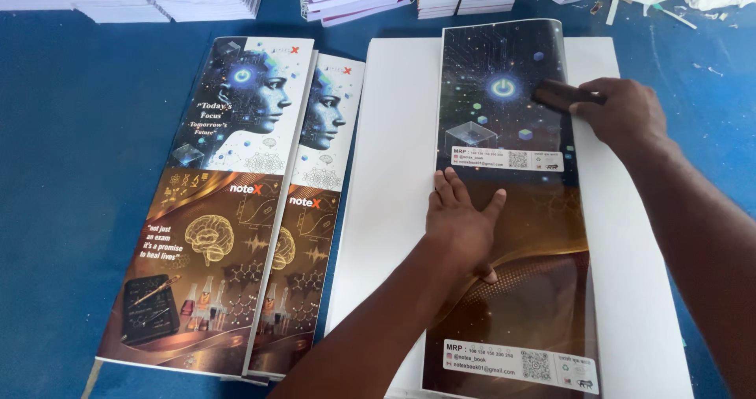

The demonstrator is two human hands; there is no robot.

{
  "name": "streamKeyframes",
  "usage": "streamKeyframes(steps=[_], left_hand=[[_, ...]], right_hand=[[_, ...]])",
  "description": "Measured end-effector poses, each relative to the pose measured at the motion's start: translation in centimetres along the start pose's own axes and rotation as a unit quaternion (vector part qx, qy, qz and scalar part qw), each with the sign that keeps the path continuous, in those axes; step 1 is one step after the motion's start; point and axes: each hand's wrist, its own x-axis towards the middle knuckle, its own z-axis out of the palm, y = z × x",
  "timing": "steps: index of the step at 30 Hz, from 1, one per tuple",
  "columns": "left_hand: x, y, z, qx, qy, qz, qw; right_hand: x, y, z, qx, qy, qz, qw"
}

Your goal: The person places a printed cover sheet onto a stack of white paper, folds the cover over the spine, and uses a small rectangular tool to press and crease the fold. The person repeats this process for multiple notebooks, stacking the finished items to the side.

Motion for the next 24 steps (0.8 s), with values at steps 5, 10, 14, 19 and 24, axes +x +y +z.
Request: streamKeyframes(steps=[5, 10, 14, 19, 24], left_hand=[[0.0, -0.1, 0.3, -0.009, 0.007, 0.004, 1.000], [0.2, -0.2, 0.3, -0.009, 0.004, 0.005, 1.000], [0.2, -0.2, 0.4, -0.011, 0.006, 0.006, 1.000], [0.3, -0.2, 0.4, -0.017, 0.002, 0.010, 1.000], [0.2, -0.2, 0.3, -0.007, -0.006, 0.007, 1.000]], right_hand=[[1.0, 0.5, 0.4, -0.008, 0.002, -0.014, 1.000], [1.7, 0.5, 0.3, 0.033, -0.008, 0.005, 0.999], [2.0, 0.4, 0.5, 0.047, -0.004, 0.020, 0.999], [2.8, 0.4, 1.1, 0.023, 0.001, 0.016, 1.000], [3.8, 0.5, 1.1, 0.020, 0.014, 0.009, 1.000]])
